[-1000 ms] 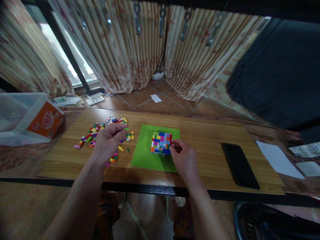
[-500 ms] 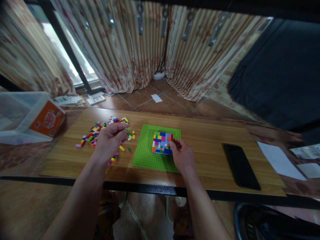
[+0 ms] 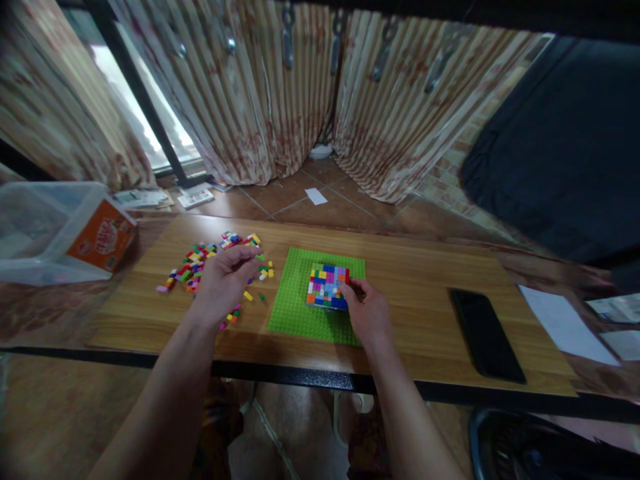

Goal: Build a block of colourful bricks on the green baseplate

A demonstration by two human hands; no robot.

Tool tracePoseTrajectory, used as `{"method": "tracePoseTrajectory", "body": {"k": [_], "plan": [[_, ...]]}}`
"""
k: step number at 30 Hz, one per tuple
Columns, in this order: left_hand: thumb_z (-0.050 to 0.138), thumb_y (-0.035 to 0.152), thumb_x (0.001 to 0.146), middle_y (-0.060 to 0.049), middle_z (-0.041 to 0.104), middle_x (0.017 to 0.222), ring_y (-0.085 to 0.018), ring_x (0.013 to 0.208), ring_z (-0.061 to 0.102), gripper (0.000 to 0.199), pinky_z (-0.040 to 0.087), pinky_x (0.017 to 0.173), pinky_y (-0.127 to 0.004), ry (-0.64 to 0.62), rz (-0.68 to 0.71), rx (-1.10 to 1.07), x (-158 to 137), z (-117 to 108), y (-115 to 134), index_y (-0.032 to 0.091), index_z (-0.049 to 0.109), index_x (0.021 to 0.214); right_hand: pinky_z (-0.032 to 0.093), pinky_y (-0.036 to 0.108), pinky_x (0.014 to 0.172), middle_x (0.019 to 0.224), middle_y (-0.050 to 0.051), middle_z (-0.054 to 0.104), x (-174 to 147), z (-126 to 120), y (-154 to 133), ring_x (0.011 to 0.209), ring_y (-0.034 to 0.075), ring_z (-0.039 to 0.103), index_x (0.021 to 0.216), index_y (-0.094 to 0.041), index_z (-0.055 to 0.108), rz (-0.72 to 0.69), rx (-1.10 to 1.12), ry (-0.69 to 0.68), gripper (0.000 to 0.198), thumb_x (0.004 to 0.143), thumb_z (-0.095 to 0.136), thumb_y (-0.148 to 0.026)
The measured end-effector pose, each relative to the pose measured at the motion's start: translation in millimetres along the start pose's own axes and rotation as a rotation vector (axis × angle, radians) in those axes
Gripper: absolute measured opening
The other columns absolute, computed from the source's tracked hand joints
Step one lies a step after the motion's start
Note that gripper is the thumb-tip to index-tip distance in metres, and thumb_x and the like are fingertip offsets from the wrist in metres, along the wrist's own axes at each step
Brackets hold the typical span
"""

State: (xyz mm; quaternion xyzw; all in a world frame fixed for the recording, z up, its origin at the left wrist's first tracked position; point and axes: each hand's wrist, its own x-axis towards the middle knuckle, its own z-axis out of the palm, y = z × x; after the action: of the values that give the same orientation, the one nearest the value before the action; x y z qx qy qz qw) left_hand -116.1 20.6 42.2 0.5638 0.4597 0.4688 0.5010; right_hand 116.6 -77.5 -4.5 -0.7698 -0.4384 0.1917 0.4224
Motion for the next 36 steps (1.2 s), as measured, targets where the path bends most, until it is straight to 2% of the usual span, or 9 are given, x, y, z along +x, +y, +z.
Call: {"method": "tracePoseTrajectory", "body": {"k": [5,9,14,16,19,22,28,32,36], "plan": [[0.065,0.024,0.072,-0.001,0.066,0.075,-0.011,0.064,0.055,0.021,0.044,0.061,-0.023,-0.009,-0.019,0.005,0,0,0,0.015,0.069,0.091,0.049,0.037,0.074,0.092,0.012,0.074,-2,0,-3,0.079,0.025,0.067,0.1,-0.014,0.071,0.017,-0.013,0.007,0.048,0.079,0.058,-0.055],[0.065,0.024,0.072,0.0,0.066,0.075,-0.011,0.064,0.055,0.021,0.043,0.061,-0.023,0.014,-0.008,0.001,0,-2,1,0.016,0.07,0.091,0.049,0.036,0.069,0.09,0.013,0.074,-6,-1,-12,0.072,0.023,0.065,0.099,-0.015,0.071,0.001,-0.081,0.062,0.047,0.08,0.056,-0.055],[0.066,0.025,0.072,-0.001,0.068,0.079,-0.012,0.067,0.057,0.02,0.044,0.062,-0.023,0.055,0.004,0.02,1,-8,2,0.015,0.071,0.088,0.049,0.034,0.07,0.091,0.011,0.07,-18,8,-38,0.071,0.02,0.062,0.099,-0.016,0.07,-0.204,-0.136,0.211,0.039,0.089,0.049,-0.047],[0.066,0.026,0.071,-0.001,0.069,0.079,-0.012,0.068,0.058,0.019,0.044,0.062,-0.023,0.055,0.012,0.028,1,-11,1,0.015,0.071,0.087,0.049,0.033,0.074,0.093,0.009,0.07,-28,19,-51,0.079,0.019,0.063,0.098,-0.019,0.07,-0.318,-0.087,0.159,0.031,0.091,0.048,-0.041],[0.066,0.028,0.072,-0.001,0.069,0.077,-0.012,0.065,0.057,0.022,0.044,0.06,-0.023,0.056,0.009,0.022,2,-15,0,0.015,0.071,0.09,0.049,0.032,0.08,0.095,0.007,0.069,-44,42,-68,0.088,0.019,0.063,0.097,-0.022,0.068,-0.47,-0.05,-0.025,0.023,0.093,0.047,-0.03],[0.067,0.028,0.072,-0.002,0.069,0.077,-0.012,0.065,0.058,0.026,0.045,0.06,-0.023,0.069,0.021,0.011,3,-18,-1,0.015,0.071,0.093,0.048,0.033,0.083,0.094,0.006,0.067,-55,68,-77,0.091,0.02,0.061,0.101,-0.023,0.067,-0.558,-0.09,-0.169,0.023,0.093,0.046,-0.024],[0.067,0.027,0.071,-0.002,0.07,0.083,-0.013,0.072,0.061,0.024,0.047,0.067,-0.024,0.072,0.029,-0.031,3,-24,-3,0.016,0.071,0.092,0.046,0.037,0.084,0.095,0.011,0.063,-59,103,-78,0.094,0.025,0.056,0.105,-0.018,0.065,-0.537,-0.306,-0.252,0.024,0.092,0.045,-0.024],[0.067,0.027,0.073,-0.002,0.071,0.084,-0.013,0.072,0.061,0.023,0.048,0.066,-0.024,0.068,0.046,-0.011,2,-29,-2,0.016,0.071,0.093,0.044,0.037,0.082,0.094,0.011,0.062,-56,110,-76,0.092,0.025,0.054,0.099,-0.018,0.066,-0.542,-0.379,-0.249,0.022,0.092,0.046,-0.022],[0.067,0.027,0.072,-0.002,0.071,0.084,-0.014,0.073,0.062,0.022,0.048,0.066,-0.023,0.076,0.037,-0.002,1,-30,2,0.016,0.071,0.091,0.044,0.035,0.081,0.091,0.009,0.062,-54,113,-75,0.09,0.023,0.054,0.091,-0.021,0.067,-0.528,-0.36,-0.236,0.022,0.092,0.045,-0.019]]}}
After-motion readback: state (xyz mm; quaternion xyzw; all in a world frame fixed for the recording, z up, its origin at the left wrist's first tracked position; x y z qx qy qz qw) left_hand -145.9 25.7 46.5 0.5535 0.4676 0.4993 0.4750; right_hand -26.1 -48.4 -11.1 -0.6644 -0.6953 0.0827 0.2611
